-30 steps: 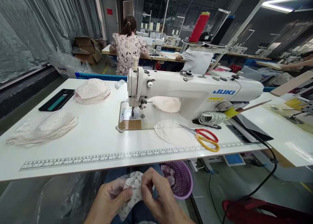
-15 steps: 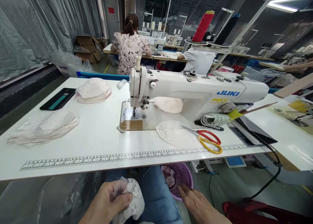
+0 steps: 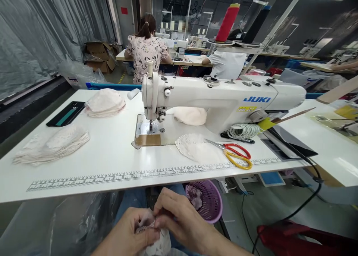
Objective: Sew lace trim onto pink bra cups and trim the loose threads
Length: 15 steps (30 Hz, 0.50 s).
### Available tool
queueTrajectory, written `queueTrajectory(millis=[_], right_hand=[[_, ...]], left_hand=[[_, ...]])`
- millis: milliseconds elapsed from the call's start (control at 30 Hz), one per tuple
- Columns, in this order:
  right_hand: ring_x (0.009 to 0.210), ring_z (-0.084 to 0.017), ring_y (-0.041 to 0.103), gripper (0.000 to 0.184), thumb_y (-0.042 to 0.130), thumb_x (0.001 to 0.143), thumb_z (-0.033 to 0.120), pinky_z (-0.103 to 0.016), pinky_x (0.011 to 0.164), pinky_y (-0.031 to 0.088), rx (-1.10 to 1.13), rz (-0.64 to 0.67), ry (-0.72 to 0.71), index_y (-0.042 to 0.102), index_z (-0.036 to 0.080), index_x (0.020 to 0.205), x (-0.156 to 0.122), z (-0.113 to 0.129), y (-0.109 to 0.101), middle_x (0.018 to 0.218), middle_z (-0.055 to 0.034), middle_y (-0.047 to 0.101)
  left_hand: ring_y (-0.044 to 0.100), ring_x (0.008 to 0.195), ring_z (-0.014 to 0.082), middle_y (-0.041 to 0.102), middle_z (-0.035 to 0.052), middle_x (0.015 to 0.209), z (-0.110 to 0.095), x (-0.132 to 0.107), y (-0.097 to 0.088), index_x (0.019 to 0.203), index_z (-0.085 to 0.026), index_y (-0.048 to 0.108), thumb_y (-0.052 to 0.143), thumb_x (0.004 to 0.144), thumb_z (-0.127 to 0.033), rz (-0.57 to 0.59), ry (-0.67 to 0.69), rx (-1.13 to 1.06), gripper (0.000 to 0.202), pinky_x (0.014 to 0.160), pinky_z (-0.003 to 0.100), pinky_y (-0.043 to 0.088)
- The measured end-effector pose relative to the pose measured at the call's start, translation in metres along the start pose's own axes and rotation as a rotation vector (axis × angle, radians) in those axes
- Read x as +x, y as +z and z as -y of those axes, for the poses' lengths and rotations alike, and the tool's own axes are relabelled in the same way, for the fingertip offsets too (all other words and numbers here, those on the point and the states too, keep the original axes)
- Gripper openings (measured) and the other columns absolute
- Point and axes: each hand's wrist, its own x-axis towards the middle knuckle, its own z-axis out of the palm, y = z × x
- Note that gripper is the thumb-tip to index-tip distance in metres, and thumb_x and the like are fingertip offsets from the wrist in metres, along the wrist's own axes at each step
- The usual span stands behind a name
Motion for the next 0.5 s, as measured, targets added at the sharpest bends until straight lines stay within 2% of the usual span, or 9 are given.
queueTrajectory(millis=[100, 233, 300, 367, 433, 467, 500], right_hand=[[0.071, -0.011, 0.048, 0.012, 0.050, 0.083, 0.008, -0.021, 0.062, 0.035, -0.021, 0.011, -0.003, 0.047, 0.019, 0.079, -0.006, -0.004, -0.005, 0.079, 0.0014, 0.050], [0.067, -0.011, 0.046, 0.013, 0.045, 0.090, 0.018, -0.022, 0.061, 0.037, -0.093, 0.008, 0.035, 0.042, 0.020, 0.078, -0.031, -0.017, -0.026, 0.076, 0.0016, 0.048], [0.067, -0.013, 0.050, 0.013, 0.044, 0.091, 0.018, -0.023, 0.061, 0.041, -0.243, 0.046, 0.097, 0.044, 0.020, 0.078, -0.051, -0.026, -0.039, 0.075, 0.0002, 0.052], [0.071, -0.016, 0.056, 0.013, 0.043, 0.088, 0.011, -0.026, 0.062, 0.045, -0.514, 0.005, 0.153, 0.050, 0.019, 0.081, -0.067, -0.028, -0.051, 0.079, -0.0045, 0.058], [0.089, -0.022, 0.061, 0.022, 0.043, 0.084, 0.006, -0.030, 0.070, 0.049, -0.680, -0.043, 0.127, 0.056, 0.018, 0.097, -0.072, -0.018, -0.059, 0.098, -0.0119, 0.062], [0.103, -0.024, 0.058, 0.033, 0.046, 0.083, 0.006, -0.032, 0.078, 0.050, -0.671, -0.020, 0.082, 0.053, 0.019, 0.113, -0.070, -0.010, -0.060, 0.114, -0.0144, 0.059], [0.116, -0.025, 0.051, 0.049, 0.051, 0.082, 0.008, -0.032, 0.085, 0.048, -0.607, 0.032, 0.020, 0.043, 0.020, 0.129, -0.063, -0.001, -0.059, 0.129, -0.0147, 0.051]], left_hand=[[0.024, 0.054, 0.0093, 0.029, -0.0059, 0.057, -0.006, -0.002, -0.002, 0.061, -0.018, 0.043, 0.059, 0.071, -0.063, 0.031, 0.006, -0.011, 0.049, 0.049, 0.023, 0.017], [0.033, 0.056, 0.0106, 0.042, -0.0024, 0.061, -0.013, -0.007, -0.008, 0.069, -0.012, 0.055, 0.061, 0.071, -0.058, 0.105, -0.015, -0.036, 0.046, 0.052, 0.022, 0.024], [0.036, 0.058, 0.0110, 0.044, -0.0019, 0.063, -0.016, -0.009, -0.012, 0.069, -0.012, 0.057, 0.063, 0.073, -0.051, 0.110, -0.033, 0.005, 0.040, 0.053, 0.022, 0.026], [0.036, 0.059, 0.0107, 0.044, -0.0026, 0.062, -0.023, -0.010, -0.015, 0.069, -0.012, 0.058, 0.064, 0.074, -0.046, 0.111, -0.057, 0.045, 0.034, 0.052, 0.021, 0.026], [0.036, 0.058, 0.0105, 0.043, -0.0034, 0.061, -0.033, -0.009, -0.018, 0.071, -0.013, 0.062, 0.064, 0.073, -0.045, 0.144, -0.060, 0.070, 0.033, 0.051, 0.020, 0.027], [0.036, 0.058, 0.0105, 0.043, -0.0034, 0.061, -0.039, -0.008, -0.019, 0.074, -0.013, 0.064, 0.064, 0.072, -0.046, 0.169, -0.053, 0.092, 0.032, 0.051, 0.019, 0.028], [0.037, 0.059, 0.0106, 0.044, -0.0032, 0.062, -0.045, -0.007, -0.020, 0.077, -0.014, 0.067, 0.063, 0.071, -0.046, 0.204, -0.049, 0.123, 0.032, 0.051, 0.019, 0.029]])
